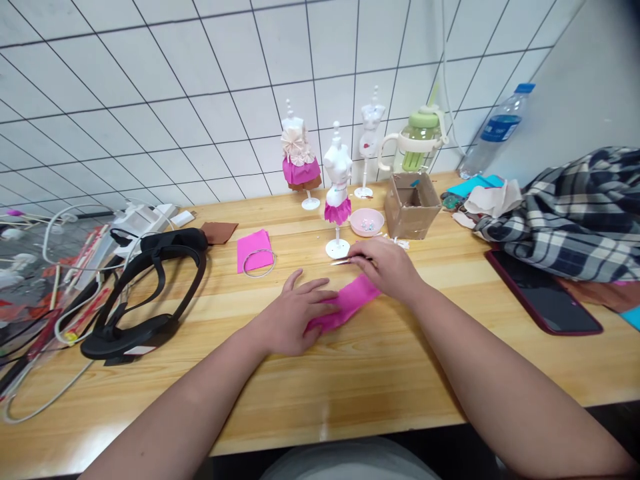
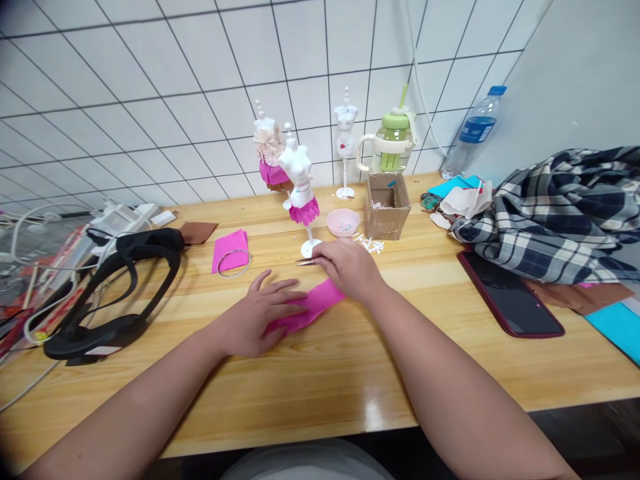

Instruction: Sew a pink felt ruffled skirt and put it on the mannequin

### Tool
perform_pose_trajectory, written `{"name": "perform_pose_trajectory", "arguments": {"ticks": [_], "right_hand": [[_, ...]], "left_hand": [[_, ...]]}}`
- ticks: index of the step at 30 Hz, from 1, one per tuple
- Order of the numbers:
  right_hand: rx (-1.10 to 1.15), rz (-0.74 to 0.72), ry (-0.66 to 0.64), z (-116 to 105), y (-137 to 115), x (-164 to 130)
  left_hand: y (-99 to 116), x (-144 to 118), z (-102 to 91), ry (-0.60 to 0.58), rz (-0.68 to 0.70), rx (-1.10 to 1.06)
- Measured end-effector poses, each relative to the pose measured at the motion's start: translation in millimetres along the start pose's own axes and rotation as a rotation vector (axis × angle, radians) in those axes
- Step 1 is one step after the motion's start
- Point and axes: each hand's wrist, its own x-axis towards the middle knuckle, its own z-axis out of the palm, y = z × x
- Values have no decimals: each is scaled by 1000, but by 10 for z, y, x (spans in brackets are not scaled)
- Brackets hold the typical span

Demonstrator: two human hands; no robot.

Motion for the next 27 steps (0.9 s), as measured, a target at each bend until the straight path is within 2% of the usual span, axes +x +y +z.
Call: {"name": "perform_pose_trajectory", "arguments": {"ticks": [5,8,11,15,19,21,22,24,27], "right_hand": [[134,13,-295,116,-42,-5],[242,-5,-399,134,-34,-14],[300,-40,-387,148,-65,-24],[193,12,-332,250,-117,-27],[37,38,-291,364,-123,-17],[1,19,-283,373,-115,-10],[3,5,-273,363,-110,-7],[40,-21,-244,326,-96,-5],[124,-24,-292,279,-76,-12]], "left_hand": [[-59,-24,-104,155,-124,78],[-87,-42,-143,104,-167,80],[-143,-59,-149,56,-183,62],[-253,-60,-128,89,-240,128],[-301,-56,-97,208,-322,207],[-260,-56,-80,288,-335,158],[-224,-54,-70,292,-319,109],[-137,-39,-48,200,-257,31],[-40,9,-7,33,-219,117]]}}
